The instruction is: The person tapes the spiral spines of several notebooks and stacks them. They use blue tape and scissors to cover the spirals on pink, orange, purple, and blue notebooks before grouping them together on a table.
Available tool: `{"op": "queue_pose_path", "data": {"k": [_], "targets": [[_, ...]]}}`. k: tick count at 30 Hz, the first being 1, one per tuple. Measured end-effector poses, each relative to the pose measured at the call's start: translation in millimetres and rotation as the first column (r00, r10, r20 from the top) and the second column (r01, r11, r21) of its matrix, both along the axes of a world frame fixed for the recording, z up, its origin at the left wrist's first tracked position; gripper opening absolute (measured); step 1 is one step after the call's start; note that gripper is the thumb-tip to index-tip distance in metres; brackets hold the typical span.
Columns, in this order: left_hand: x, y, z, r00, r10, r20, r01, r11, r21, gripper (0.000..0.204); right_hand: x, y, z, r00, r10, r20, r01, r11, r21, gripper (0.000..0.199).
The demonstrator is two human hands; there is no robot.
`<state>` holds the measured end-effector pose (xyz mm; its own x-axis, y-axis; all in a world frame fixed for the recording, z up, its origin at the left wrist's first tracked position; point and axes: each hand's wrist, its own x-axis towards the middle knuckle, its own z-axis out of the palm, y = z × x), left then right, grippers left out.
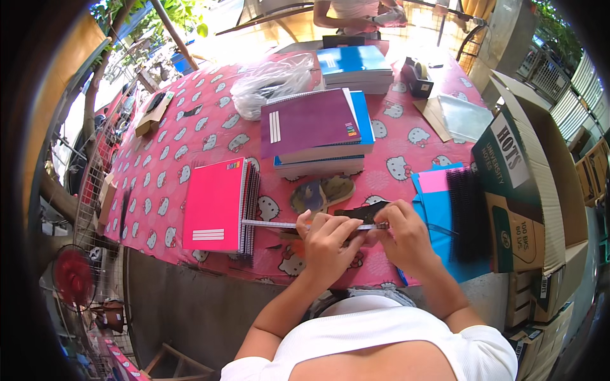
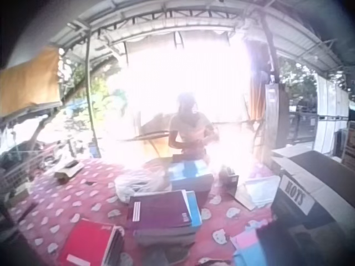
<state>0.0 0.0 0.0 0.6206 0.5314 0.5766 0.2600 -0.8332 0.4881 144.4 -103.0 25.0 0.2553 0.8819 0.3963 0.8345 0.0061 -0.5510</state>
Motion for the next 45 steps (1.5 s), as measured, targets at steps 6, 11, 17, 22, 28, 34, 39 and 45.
{"op": "queue_pose_path", "data": {"k": [6,11,17,22,28,34,39,45], "targets": [[-5.9,-4.6,-2.8,0.999,-0.017,0.041,0.017,1.0,0.011,0.023,36.2,12.4,31.1,0.926,0.376,0.03,-0.32,0.826,-0.464,0.027],[-10.7,-7.0,3.4,0.998,0.019,0.061,-0.018,1.0,-0.014,0.041,61.0,119.3,-35.7,0.878,0.413,0.244,-0.311,0.877,-0.366,0.035],[-7.2,6.0,-0.6,0.997,-0.017,0.076,0.011,0.997,0.076,0.035,44.8,161.3,-139.1,0.915,0.317,0.248,-0.155,0.847,-0.508,0.055],[-8.2,8.8,-8.1,0.993,-0.039,0.11,0.029,0.995,0.092,0.031,71.8,90.4,-67.1,0.825,0.339,-0.452,-0.302,0.941,0.155,0.048],[-2.3,11.4,-9.1,0.991,-0.063,0.115,0.059,0.998,0.038,0.029,95.6,16.7,-52.0,0.836,0.271,-0.478,-0.334,0.941,-0.05,0.035],[-3.4,11.2,-3.4,0.996,-0.03,0.086,0.035,0.998,-0.058,0.034,108.8,24.7,-33.9,0.91,0.39,-0.138,-0.398,0.917,-0.03,0.044],[-10.3,13.5,-0.6,0.998,-0.037,0.043,0.041,0.993,-0.115,0.043,88.9,33.4,-25.8,0.406,0.389,-0.827,-0.513,0.846,0.146,0.052],[-16.6,6.3,12.4,1.0,0.006,0.011,-0.003,0.964,-0.265,0.053,102.3,51.1,-73.7,0.77,0.458,-0.444,-0.494,0.868,0.039,0.055]]}}
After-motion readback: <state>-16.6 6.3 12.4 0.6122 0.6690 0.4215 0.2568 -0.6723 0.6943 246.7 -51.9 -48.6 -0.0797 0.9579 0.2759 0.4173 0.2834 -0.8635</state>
